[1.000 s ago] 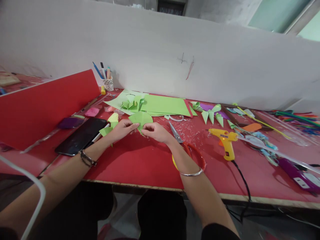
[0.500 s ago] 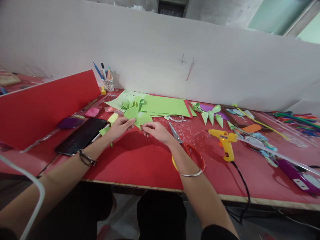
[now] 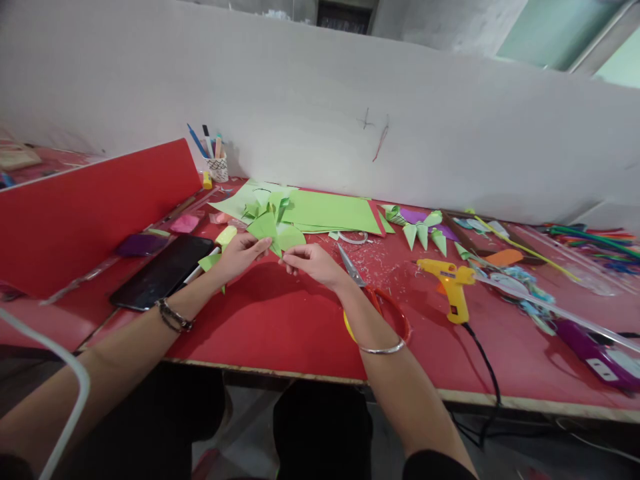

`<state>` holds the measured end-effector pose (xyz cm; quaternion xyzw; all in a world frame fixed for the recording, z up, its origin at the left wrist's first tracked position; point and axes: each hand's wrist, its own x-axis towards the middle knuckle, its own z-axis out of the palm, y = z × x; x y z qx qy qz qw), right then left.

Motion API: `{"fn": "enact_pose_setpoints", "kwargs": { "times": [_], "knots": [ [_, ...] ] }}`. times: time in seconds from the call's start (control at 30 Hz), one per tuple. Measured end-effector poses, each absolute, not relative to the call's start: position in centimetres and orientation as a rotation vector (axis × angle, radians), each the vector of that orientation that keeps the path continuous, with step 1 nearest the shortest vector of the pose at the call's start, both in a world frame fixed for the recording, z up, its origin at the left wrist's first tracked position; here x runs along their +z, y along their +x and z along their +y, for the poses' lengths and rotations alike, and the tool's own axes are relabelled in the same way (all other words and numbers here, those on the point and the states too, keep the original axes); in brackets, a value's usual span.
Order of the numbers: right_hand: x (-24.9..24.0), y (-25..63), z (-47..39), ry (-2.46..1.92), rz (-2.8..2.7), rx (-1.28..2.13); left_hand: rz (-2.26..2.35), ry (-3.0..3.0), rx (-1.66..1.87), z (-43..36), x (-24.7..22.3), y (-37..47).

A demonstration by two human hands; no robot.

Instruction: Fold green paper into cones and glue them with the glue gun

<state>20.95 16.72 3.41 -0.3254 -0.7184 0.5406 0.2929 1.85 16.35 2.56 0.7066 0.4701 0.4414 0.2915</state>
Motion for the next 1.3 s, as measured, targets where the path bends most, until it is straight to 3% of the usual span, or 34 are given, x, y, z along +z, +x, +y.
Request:
{"fn": "enact_pose_setpoints", "kwargs": {
  "times": [0.73,1.3],
  "knots": [
    [3.5,20.7,16.6,-0.920,-1.986,1.187,1.267,1.774,1.101,16.3,2.2,2.0],
    [3.4,20.6,16.9,-1.057,-1.779,1.117,1.178,1.706,1.242,16.7,1.7,1.9]
  ]
}}
